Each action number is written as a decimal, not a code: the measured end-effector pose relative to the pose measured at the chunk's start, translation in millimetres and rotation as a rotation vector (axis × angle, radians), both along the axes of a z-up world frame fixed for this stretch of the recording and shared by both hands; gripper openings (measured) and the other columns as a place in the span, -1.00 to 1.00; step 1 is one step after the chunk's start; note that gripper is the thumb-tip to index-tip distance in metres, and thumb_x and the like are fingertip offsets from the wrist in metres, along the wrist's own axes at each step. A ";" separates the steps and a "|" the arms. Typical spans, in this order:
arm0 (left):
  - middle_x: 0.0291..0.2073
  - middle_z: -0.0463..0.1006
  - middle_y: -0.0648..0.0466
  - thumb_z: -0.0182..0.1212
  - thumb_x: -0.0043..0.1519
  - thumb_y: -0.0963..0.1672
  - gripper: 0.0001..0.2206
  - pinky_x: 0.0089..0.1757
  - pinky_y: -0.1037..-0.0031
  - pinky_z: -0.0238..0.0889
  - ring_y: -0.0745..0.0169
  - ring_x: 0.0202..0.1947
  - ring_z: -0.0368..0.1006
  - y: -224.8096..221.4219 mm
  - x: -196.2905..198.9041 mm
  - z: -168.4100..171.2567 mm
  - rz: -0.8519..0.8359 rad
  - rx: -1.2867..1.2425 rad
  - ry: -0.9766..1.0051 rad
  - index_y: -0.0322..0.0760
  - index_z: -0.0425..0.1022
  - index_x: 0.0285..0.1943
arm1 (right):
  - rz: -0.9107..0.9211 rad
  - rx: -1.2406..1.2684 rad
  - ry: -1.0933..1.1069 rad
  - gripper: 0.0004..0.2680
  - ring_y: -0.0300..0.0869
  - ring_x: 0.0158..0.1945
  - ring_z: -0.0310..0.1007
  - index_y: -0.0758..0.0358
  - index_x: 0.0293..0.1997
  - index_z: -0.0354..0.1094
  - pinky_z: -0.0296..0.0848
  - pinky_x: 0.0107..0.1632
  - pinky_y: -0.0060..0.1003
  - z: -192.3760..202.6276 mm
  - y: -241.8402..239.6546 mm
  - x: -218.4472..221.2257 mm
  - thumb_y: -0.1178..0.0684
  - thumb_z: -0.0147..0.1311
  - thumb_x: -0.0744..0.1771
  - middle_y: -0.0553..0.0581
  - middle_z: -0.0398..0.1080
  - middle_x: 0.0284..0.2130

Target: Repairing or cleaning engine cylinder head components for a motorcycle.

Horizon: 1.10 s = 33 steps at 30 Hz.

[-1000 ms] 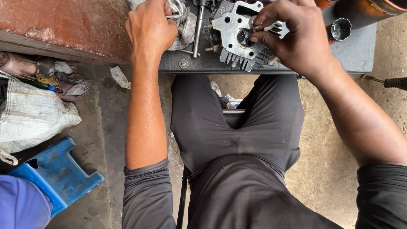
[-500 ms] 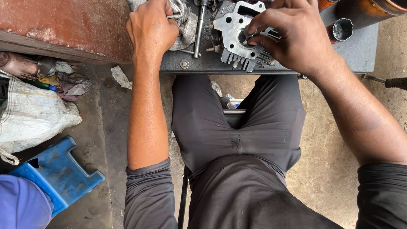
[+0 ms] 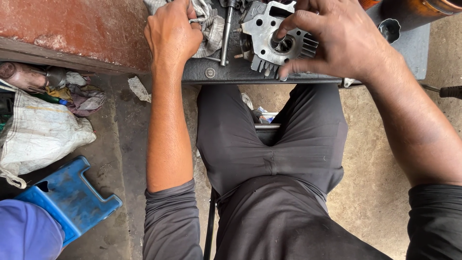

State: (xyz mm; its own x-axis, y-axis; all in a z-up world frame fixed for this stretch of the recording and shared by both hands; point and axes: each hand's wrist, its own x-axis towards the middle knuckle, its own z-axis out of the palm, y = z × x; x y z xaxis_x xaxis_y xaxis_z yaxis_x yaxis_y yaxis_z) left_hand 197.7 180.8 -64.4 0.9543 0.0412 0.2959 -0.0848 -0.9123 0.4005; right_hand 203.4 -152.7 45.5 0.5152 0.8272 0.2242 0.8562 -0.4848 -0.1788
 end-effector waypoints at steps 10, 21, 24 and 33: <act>-0.39 0.67 -0.04 0.44 0.06 -0.21 -0.82 -0.28 0.00 0.43 -0.15 -0.32 0.63 0.6 -1.5 -2.5 0.003 0.011 -0.022 -0.22 0.51 -0.24 | -0.030 0.006 -0.023 -0.34 0.15 0.14 0.25 0.11 0.01 0.40 0.40 0.06 0.04 3.4 9.8 -11.6 -0.52 0.43 0.01 0.24 0.19 0.08; -0.36 0.68 0.00 0.42 0.06 -0.21 -0.83 -0.27 -0.02 0.41 -0.14 -0.28 0.63 -2.8 -2.6 4.8 0.022 -0.004 0.016 -0.21 0.52 -0.24 | -0.025 0.002 -0.053 -0.40 0.12 0.27 0.23 0.05 0.00 0.47 0.41 0.18 0.01 -20.6 -4.8 -8.9 -0.53 0.36 0.06 0.16 0.28 0.15; -0.36 0.67 0.01 0.43 0.08 -0.19 -0.84 -0.23 -0.01 0.40 -0.11 -0.26 0.63 -3.5 -1.7 3.9 0.040 -0.009 0.065 -0.19 0.53 -0.23 | -0.048 -0.002 -0.058 -0.39 0.13 0.30 0.23 0.07 0.02 0.47 0.38 0.25 0.05 -17.6 -7.6 -14.1 -0.54 0.34 0.06 0.17 0.29 0.15; -0.31 0.66 -0.02 0.40 0.09 -0.18 -0.84 -0.18 0.02 0.39 -0.16 -0.23 0.61 -7.1 -5.4 19.3 0.058 -0.045 0.093 -0.19 0.52 -0.21 | -0.410 -0.168 -0.040 -0.37 0.13 0.18 0.37 0.30 0.11 0.43 0.40 0.18 0.03 -12.8 -59.9 -74.9 -0.38 0.37 0.10 0.30 0.31 0.15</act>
State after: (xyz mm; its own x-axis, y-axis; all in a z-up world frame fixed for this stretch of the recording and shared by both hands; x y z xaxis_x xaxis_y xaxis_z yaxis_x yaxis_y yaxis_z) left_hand 192.3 173.7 -45.1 0.9731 0.1085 0.2031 0.0070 -0.8956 0.4448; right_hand 128.5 -212.6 32.7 0.8021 0.5827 0.1303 0.5914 -0.8054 -0.0391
